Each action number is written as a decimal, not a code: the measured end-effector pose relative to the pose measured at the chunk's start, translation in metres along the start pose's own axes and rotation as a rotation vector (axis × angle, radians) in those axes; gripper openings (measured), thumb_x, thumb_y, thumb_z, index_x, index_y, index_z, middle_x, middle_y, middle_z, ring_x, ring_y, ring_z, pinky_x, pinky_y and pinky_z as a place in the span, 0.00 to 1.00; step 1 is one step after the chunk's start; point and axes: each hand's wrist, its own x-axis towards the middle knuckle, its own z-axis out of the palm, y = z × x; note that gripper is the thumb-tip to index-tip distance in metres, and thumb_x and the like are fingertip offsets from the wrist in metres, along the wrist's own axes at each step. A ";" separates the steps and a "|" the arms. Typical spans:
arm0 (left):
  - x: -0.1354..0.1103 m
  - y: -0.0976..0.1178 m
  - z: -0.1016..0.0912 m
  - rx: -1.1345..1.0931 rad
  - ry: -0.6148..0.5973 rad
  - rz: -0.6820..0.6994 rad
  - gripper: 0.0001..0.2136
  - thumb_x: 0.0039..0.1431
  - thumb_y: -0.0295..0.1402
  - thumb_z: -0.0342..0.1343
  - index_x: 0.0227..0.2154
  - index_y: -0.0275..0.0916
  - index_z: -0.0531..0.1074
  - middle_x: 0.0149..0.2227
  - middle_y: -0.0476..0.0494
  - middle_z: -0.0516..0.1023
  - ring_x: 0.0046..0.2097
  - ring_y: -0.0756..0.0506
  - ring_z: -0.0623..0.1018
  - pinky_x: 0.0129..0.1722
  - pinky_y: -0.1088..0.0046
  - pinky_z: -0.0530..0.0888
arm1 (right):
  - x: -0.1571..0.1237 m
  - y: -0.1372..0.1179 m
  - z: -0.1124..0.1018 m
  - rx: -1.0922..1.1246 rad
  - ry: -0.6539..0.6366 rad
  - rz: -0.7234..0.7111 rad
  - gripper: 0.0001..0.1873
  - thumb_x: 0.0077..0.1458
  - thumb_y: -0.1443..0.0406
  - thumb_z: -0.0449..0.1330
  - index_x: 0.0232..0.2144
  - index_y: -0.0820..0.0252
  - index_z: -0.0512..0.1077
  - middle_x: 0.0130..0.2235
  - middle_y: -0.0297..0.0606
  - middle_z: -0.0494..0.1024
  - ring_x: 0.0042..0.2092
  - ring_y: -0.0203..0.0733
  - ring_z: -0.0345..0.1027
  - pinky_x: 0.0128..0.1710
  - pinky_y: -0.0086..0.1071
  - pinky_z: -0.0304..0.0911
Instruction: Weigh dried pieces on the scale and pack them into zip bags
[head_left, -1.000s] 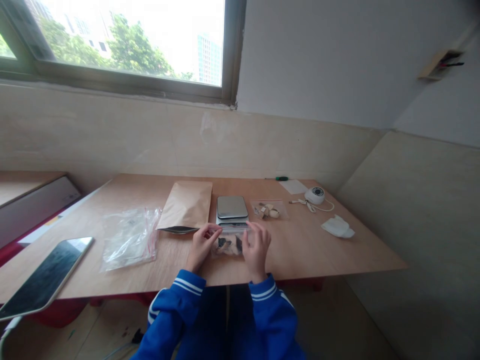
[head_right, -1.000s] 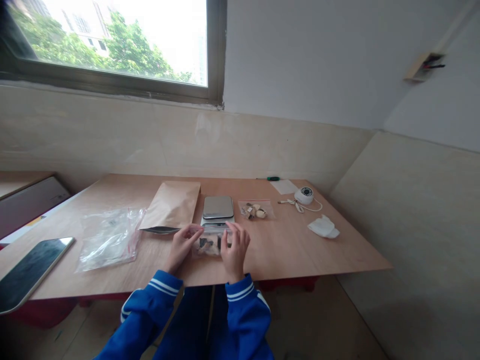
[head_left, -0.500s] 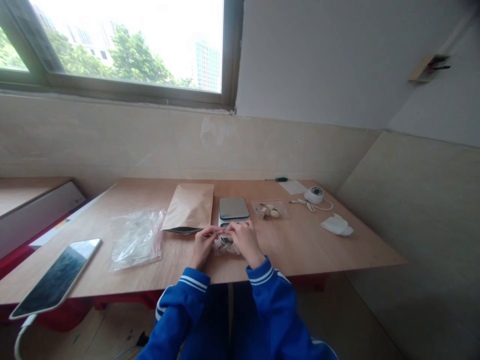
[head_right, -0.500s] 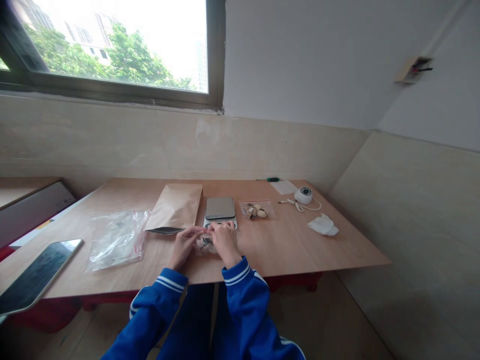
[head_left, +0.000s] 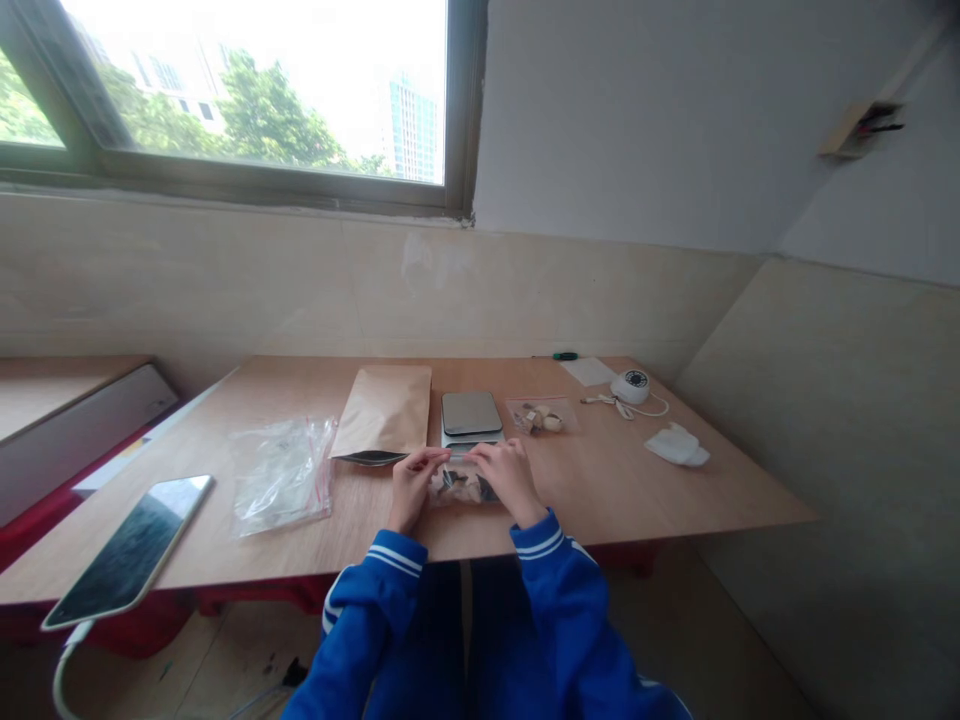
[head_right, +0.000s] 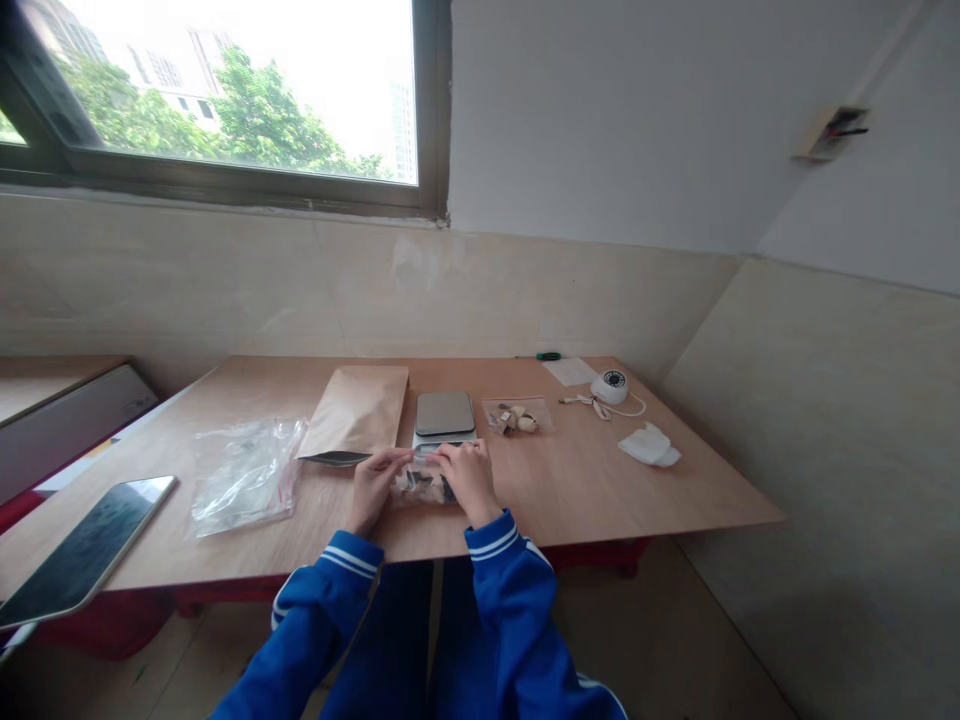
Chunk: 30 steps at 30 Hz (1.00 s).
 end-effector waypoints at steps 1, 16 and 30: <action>0.000 0.000 0.000 -0.001 -0.001 -0.002 0.13 0.50 0.42 0.60 0.31 0.38 0.79 0.32 0.45 0.80 0.31 0.49 0.73 0.31 0.74 0.69 | 0.000 0.001 0.000 -0.003 -0.012 0.012 0.13 0.62 0.62 0.53 0.31 0.51 0.78 0.29 0.35 0.80 0.33 0.40 0.67 0.41 0.33 0.50; -0.001 0.005 0.002 -0.020 -0.032 -0.033 0.15 0.54 0.43 0.56 0.36 0.37 0.78 0.27 0.47 0.77 0.25 0.52 0.68 0.26 0.77 0.66 | -0.013 0.030 0.002 0.057 0.002 0.012 0.14 0.61 0.68 0.52 0.35 0.54 0.78 0.32 0.36 0.81 0.33 0.40 0.69 0.41 0.33 0.54; -0.002 0.016 0.001 0.056 -0.075 -0.074 0.18 0.56 0.47 0.51 0.30 0.37 0.77 0.20 0.50 0.70 0.21 0.53 0.64 0.22 0.78 0.62 | -0.015 0.112 -0.061 -0.185 0.148 0.014 0.12 0.60 0.63 0.53 0.33 0.53 0.78 0.34 0.37 0.80 0.37 0.45 0.68 0.42 0.39 0.53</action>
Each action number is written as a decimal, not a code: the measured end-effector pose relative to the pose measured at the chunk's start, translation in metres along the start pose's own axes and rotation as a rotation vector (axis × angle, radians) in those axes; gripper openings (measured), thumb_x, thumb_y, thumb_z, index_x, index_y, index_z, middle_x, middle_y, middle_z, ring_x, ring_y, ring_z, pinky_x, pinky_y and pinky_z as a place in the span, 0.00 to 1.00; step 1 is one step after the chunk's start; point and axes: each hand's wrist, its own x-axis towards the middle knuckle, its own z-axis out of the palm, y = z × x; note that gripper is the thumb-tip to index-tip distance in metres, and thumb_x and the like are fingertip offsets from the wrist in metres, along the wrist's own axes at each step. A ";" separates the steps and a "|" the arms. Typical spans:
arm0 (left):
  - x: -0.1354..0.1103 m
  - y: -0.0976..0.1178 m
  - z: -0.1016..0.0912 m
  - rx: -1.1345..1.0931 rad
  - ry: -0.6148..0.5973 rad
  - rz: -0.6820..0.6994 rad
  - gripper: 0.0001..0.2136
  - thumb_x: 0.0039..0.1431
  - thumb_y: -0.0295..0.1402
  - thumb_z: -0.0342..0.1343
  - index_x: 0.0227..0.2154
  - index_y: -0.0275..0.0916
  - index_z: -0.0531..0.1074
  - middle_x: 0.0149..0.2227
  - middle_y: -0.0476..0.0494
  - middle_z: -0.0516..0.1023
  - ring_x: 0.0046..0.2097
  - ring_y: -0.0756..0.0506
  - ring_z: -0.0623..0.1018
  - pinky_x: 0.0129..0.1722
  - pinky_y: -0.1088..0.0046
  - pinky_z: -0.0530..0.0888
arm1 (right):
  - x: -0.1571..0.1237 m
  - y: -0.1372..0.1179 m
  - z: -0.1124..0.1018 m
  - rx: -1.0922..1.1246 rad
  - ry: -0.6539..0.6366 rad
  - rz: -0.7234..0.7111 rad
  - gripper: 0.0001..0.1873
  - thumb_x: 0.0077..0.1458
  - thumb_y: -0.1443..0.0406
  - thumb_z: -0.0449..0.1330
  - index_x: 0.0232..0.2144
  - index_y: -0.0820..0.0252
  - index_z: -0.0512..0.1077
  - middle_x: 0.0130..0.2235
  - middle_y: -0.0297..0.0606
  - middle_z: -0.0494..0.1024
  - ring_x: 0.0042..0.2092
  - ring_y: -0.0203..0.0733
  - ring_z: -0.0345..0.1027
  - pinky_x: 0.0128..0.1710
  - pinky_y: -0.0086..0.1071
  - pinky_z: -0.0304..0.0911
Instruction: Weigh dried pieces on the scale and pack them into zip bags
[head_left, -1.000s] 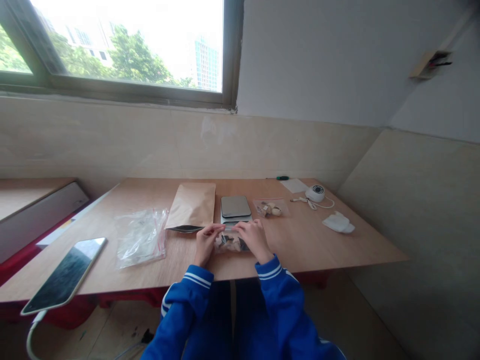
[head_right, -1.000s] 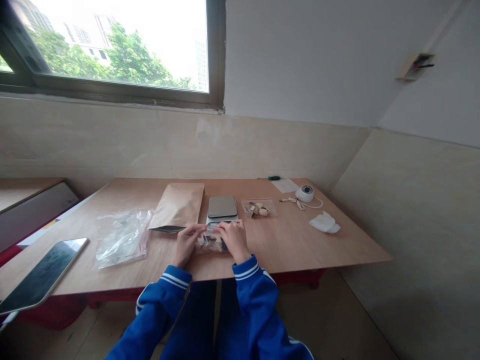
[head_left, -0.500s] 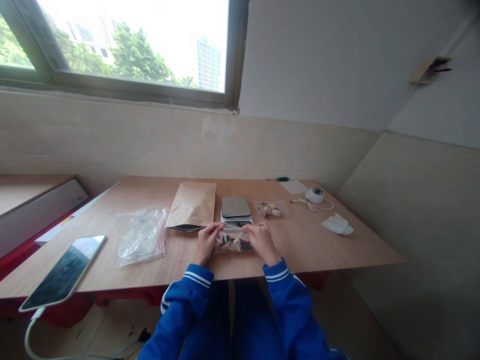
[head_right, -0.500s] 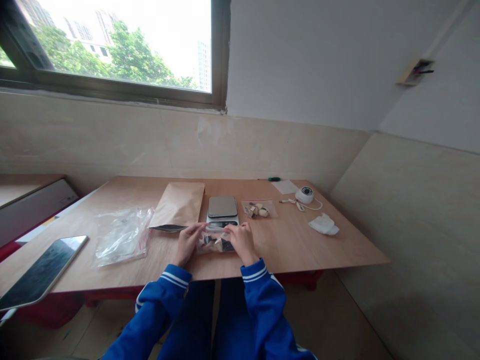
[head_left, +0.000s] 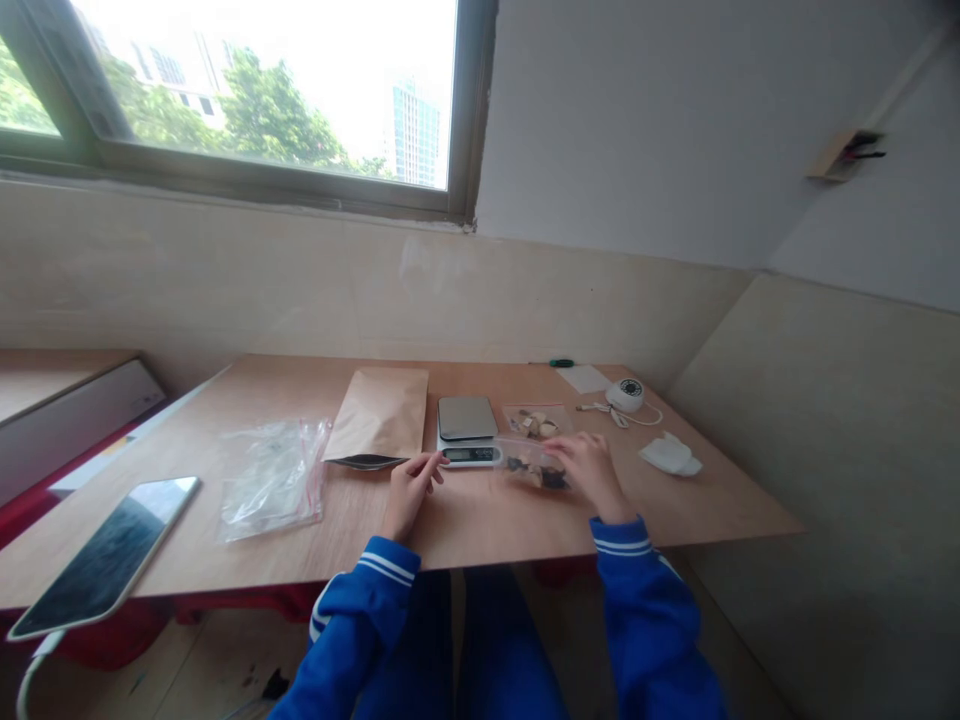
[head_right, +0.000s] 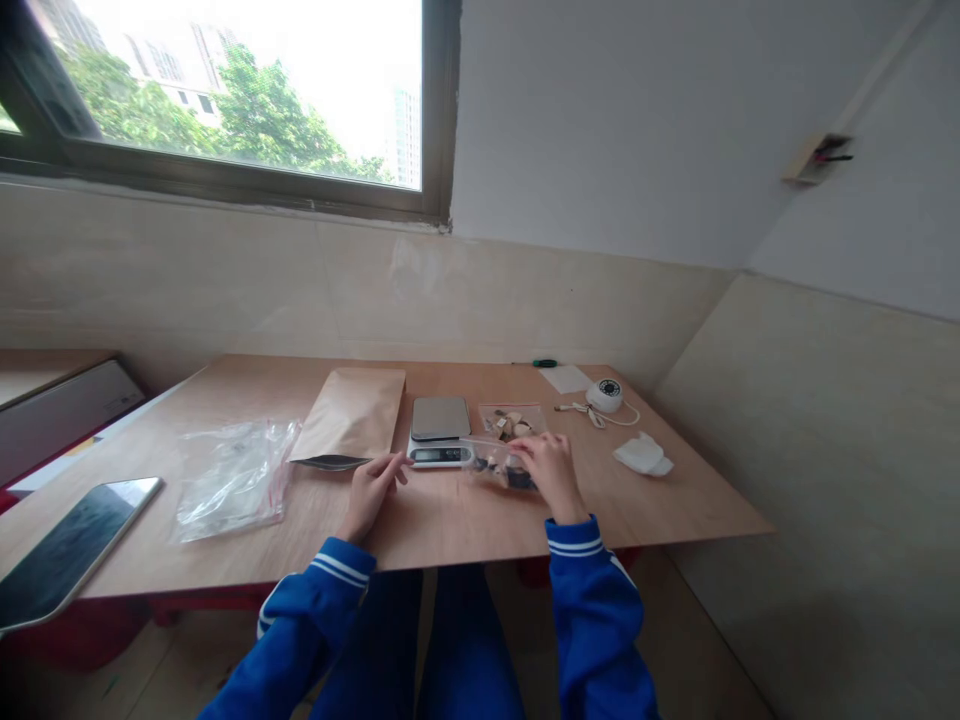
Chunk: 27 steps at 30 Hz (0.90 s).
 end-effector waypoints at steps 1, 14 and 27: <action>0.000 0.000 0.000 0.009 -0.011 -0.003 0.18 0.56 0.47 0.51 0.30 0.37 0.77 0.20 0.50 0.69 0.21 0.53 0.64 0.22 0.78 0.62 | 0.003 0.009 -0.002 -0.047 0.049 0.026 0.11 0.59 0.63 0.54 0.35 0.53 0.77 0.36 0.38 0.80 0.39 0.46 0.68 0.42 0.40 0.53; 0.001 -0.004 0.001 0.065 -0.006 -0.030 0.19 0.56 0.49 0.50 0.28 0.37 0.75 0.20 0.51 0.69 0.21 0.52 0.65 0.21 0.78 0.62 | -0.051 0.016 0.101 0.061 0.169 0.136 0.23 0.60 0.65 0.46 0.57 0.62 0.60 0.61 0.51 0.58 0.60 0.54 0.53 0.55 0.51 0.56; 0.005 -0.016 -0.003 0.204 0.383 0.055 0.14 0.61 0.39 0.44 0.36 0.38 0.72 0.32 0.44 0.75 0.33 0.47 0.73 0.33 0.71 0.70 | -0.031 0.033 0.113 0.240 0.123 0.164 0.27 0.60 0.66 0.44 0.61 0.67 0.53 0.65 0.52 0.51 0.66 0.50 0.40 0.62 0.51 0.47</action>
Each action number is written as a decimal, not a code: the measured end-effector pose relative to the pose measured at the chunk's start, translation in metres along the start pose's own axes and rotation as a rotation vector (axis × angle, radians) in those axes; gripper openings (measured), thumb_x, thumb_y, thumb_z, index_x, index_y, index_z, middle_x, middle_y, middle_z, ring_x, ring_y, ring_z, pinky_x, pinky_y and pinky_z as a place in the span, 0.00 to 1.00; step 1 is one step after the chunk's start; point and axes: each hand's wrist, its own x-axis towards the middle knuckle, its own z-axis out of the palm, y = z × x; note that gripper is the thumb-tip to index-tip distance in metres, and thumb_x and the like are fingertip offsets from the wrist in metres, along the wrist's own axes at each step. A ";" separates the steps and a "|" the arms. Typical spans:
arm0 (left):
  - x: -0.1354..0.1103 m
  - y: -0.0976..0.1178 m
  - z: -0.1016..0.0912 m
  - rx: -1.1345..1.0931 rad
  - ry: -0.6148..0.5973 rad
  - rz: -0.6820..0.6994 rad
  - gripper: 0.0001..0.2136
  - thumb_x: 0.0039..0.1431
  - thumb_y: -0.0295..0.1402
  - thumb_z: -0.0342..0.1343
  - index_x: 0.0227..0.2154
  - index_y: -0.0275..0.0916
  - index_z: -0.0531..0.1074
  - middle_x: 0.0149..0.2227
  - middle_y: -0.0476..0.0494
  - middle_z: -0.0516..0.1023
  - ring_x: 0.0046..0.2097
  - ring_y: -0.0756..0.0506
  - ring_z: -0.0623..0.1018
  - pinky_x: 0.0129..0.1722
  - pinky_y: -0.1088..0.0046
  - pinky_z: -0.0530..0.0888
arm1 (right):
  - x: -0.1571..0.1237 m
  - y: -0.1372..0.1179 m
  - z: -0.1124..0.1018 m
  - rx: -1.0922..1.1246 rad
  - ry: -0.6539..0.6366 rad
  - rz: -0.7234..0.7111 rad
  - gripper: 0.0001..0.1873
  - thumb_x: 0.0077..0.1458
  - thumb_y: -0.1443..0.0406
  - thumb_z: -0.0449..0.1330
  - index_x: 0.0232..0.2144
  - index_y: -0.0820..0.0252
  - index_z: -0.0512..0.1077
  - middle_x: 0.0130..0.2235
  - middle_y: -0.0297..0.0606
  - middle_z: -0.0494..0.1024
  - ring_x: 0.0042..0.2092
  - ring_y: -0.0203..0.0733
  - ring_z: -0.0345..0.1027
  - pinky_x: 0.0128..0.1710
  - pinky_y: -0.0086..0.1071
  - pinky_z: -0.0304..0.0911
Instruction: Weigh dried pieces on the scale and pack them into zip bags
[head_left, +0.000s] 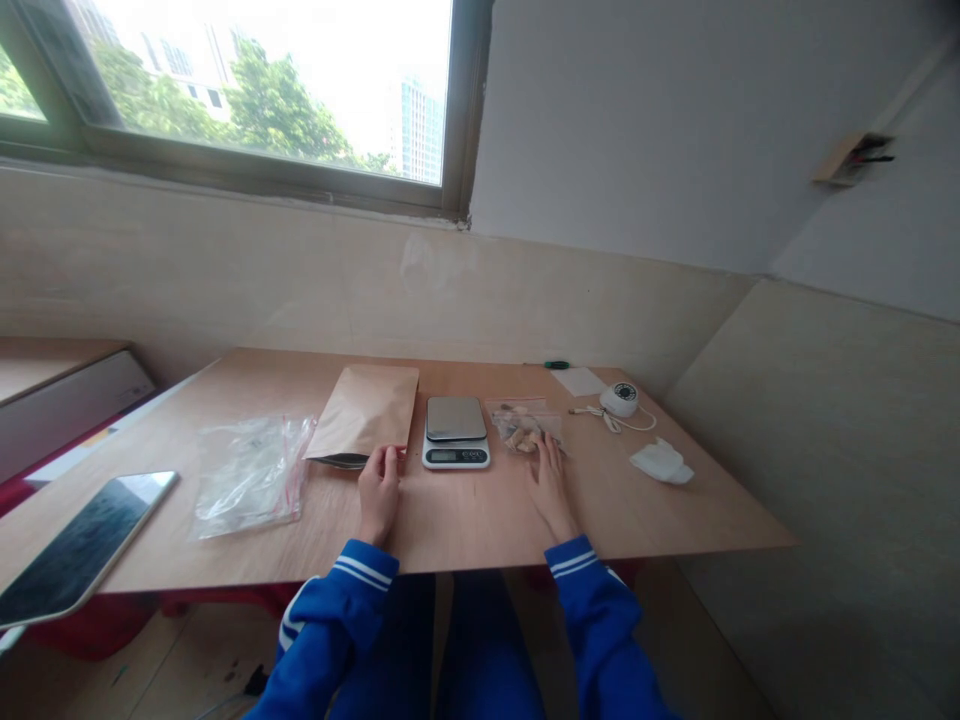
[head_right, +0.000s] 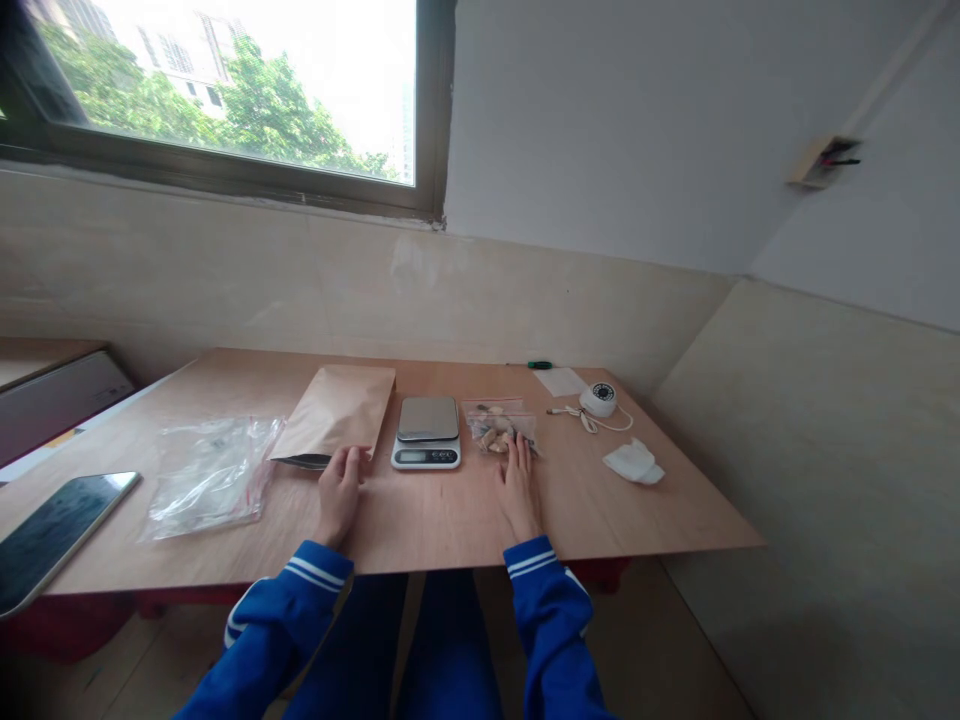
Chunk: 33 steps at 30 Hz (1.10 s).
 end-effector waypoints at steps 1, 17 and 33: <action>0.000 -0.001 -0.001 0.072 0.113 0.022 0.12 0.60 0.35 0.43 0.38 0.38 0.71 0.36 0.43 0.75 0.37 0.45 0.73 0.38 0.68 0.70 | 0.000 0.000 0.000 0.012 0.012 0.004 0.27 0.60 0.66 0.45 0.61 0.67 0.54 0.64 0.53 0.51 0.66 0.50 0.41 0.62 0.51 0.48; 0.042 -0.036 -0.075 0.829 0.167 0.217 0.19 0.56 0.26 0.45 0.49 0.38 0.69 0.52 0.36 0.72 0.54 0.38 0.68 0.56 0.57 0.56 | -0.039 -0.141 -0.031 0.388 -0.177 -0.237 0.22 0.59 0.71 0.46 0.53 0.57 0.67 0.55 0.43 0.69 0.58 0.43 0.60 0.58 0.46 0.60; 0.023 -0.033 -0.074 0.533 0.300 0.496 0.11 0.61 0.38 0.49 0.36 0.43 0.76 0.31 0.42 0.77 0.36 0.42 0.74 0.41 0.66 0.61 | -0.042 -0.256 0.044 0.108 -0.270 -0.436 0.24 0.63 0.64 0.47 0.58 0.72 0.59 0.60 0.51 0.63 0.64 0.49 0.50 0.61 0.43 0.56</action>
